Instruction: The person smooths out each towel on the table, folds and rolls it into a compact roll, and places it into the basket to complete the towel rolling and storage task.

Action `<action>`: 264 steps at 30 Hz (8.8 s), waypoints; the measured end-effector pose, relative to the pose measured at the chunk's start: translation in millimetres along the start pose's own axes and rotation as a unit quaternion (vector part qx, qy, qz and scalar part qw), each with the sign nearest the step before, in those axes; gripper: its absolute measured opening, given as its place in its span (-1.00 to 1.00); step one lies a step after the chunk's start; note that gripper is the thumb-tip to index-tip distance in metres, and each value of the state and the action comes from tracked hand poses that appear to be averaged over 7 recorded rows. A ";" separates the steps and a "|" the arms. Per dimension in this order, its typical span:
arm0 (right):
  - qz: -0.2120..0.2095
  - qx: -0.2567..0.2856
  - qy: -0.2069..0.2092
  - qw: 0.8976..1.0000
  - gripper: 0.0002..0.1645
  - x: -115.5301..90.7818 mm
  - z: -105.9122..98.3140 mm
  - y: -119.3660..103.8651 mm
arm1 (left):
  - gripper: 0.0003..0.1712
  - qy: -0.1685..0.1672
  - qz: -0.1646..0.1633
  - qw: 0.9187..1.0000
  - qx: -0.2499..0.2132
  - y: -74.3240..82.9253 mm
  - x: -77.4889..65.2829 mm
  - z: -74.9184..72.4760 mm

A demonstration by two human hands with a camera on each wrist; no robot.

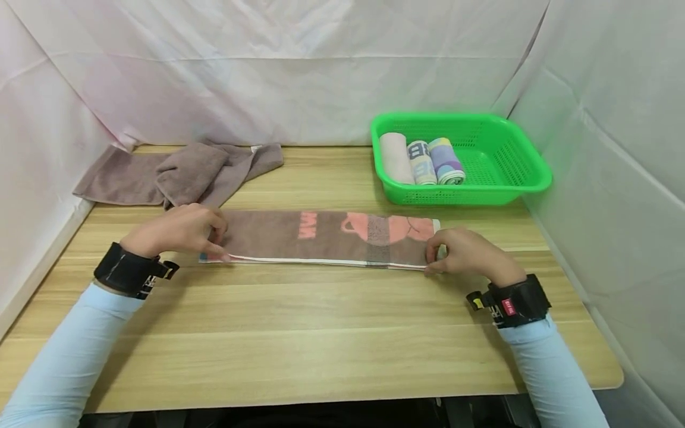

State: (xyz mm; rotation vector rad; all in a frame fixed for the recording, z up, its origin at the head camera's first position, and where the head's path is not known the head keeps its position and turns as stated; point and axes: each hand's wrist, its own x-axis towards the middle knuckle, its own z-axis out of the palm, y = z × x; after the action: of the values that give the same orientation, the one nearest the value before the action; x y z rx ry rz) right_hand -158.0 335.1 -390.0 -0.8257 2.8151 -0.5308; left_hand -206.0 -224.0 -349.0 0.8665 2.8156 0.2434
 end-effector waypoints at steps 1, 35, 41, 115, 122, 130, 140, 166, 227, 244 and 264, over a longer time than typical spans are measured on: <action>0.013 0.004 0.000 1.000 -0.83 1.7 -0.6 -0.2 | -0.49 0.003 0.001 1.000 -0.002 -0.4 -0.5 1.3; 0.159 0.353 0.149 0.910 -0.54 -24.3 -19.9 37.4 | -0.29 0.014 0.091 0.996 0.012 17.2 32.3 23.3; 0.084 0.404 0.221 0.884 -0.85 -47.0 -61.0 23.9 | -0.25 0.023 0.099 0.995 0.024 47.1 49.7 31.3; 0.042 0.030 0.025 0.998 -0.72 190.0 26.2 -115.3 | -0.52 -0.082 0.064 0.995 0.010 82.6 51.4 17.0; 0.020 0.042 -0.012 0.999 -0.42 186.3 17.9 -112.3 | -0.56 -0.022 0.144 0.988 0.049 105.3 51.3 33.2; -0.039 0.006 -0.054 0.998 -0.81 160.2 7.7 -133.4 | -0.90 0.075 0.198 0.974 0.084 114.3 53.9 37.7; -0.050 -0.011 -0.157 0.986 -0.58 147.6 20.6 -150.4 | -0.89 0.093 0.168 0.981 -0.015 107.2 59.1 40.4; -0.103 -0.013 -0.023 0.994 -0.82 154.5 23.2 -137.1 | -0.72 0.104 0.175 0.973 0.108 118.0 58.9 43.0; -0.139 -0.047 0.049 0.988 -0.84 159.6 27.9 -123.3 | -0.86 0.126 0.125 0.983 -0.043 108.6 69.6 51.0; -0.092 -0.189 0.055 0.976 -0.61 153.7 30.9 -146.3 | -0.90 0.158 0.155 0.967 0.126 110.0 64.4 47.3; -0.141 0.063 0.000 0.988 -0.56 160.9 31.8 -116.4 | -0.84 0.097 0.146 0.984 0.010 106.0 67.5 47.4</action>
State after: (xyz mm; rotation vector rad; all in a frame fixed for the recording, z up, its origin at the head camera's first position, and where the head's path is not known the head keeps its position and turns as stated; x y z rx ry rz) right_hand -227.3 146.4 -383.8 -1.2045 2.6439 -0.7388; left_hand -193.1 -94.3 -381.4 1.3303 2.8581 0.3578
